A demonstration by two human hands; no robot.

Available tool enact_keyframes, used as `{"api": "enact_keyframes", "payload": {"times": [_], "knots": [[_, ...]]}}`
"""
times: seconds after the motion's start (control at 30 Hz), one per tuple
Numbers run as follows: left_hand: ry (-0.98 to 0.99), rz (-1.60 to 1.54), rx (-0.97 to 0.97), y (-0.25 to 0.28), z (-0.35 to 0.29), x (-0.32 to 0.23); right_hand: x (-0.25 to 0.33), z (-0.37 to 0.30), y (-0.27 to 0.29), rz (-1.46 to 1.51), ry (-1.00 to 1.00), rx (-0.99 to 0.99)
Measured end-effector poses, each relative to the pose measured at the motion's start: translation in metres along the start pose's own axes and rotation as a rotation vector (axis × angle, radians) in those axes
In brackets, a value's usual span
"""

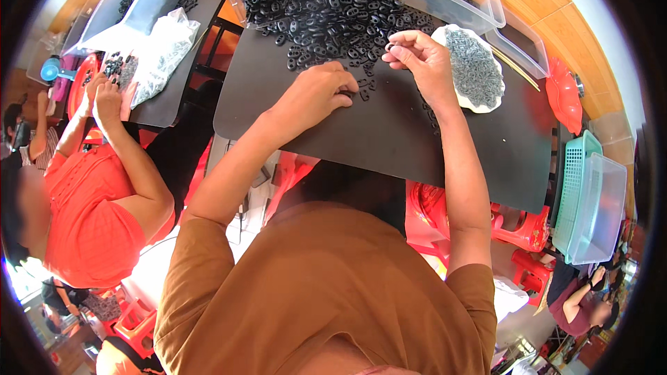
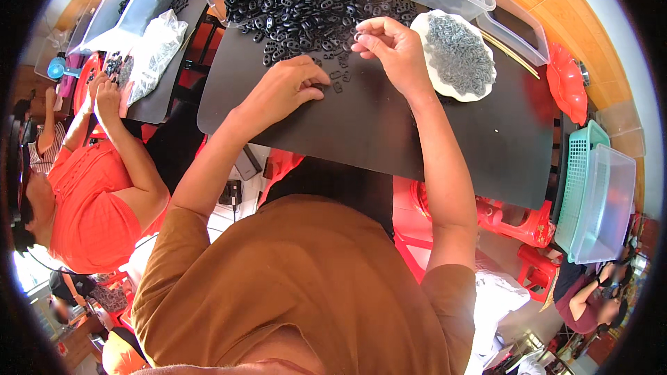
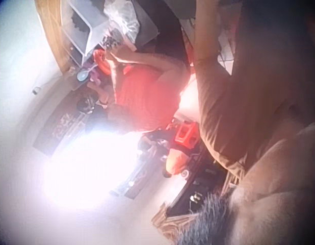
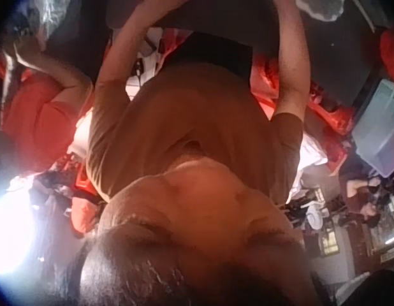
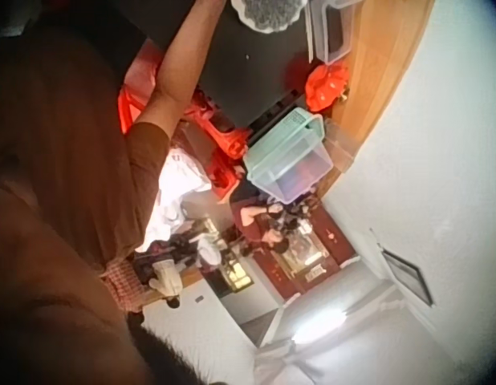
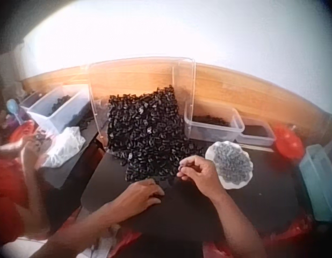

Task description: The person sits at a table and repeatedly picks up small black plastic rings and metal pins. They insert the pins into the rings by hand and place the assembled units into a white bowl.

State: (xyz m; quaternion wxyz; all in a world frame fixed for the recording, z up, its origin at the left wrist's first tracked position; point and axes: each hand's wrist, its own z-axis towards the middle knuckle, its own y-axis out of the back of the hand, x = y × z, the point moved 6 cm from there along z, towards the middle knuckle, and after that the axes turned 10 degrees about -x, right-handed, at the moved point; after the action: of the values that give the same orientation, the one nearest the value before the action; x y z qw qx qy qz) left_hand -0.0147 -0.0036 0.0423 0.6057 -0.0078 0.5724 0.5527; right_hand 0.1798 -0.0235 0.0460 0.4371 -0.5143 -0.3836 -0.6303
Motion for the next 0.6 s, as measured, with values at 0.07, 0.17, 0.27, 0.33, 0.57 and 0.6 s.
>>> {"api": "enact_keyframes", "payload": {"times": [0.07,0.17,0.27,0.33,0.57,0.6], "knots": [[0.012,-0.026,0.027,0.002,0.001,0.001,0.002,-0.003,-0.002,0.011,-0.032,0.004],[0.135,-0.201,-0.015,0.003,0.005,0.012,0.0,-0.004,-0.004,-0.006,-0.065,0.032],[0.354,-0.53,-0.068,0.005,0.018,0.023,-0.007,-0.003,-0.004,-0.058,-0.085,0.081],[0.416,-0.707,-0.123,0.004,0.03,0.032,-0.007,-0.004,-0.007,-0.061,-0.098,0.089],[0.469,-0.861,-0.185,-0.014,0.042,0.054,-0.008,-0.006,-0.013,-0.084,-0.043,0.118],[0.472,-0.854,-0.176,-0.015,0.042,0.053,-0.005,-0.006,-0.014,-0.082,-0.038,0.119]]}}
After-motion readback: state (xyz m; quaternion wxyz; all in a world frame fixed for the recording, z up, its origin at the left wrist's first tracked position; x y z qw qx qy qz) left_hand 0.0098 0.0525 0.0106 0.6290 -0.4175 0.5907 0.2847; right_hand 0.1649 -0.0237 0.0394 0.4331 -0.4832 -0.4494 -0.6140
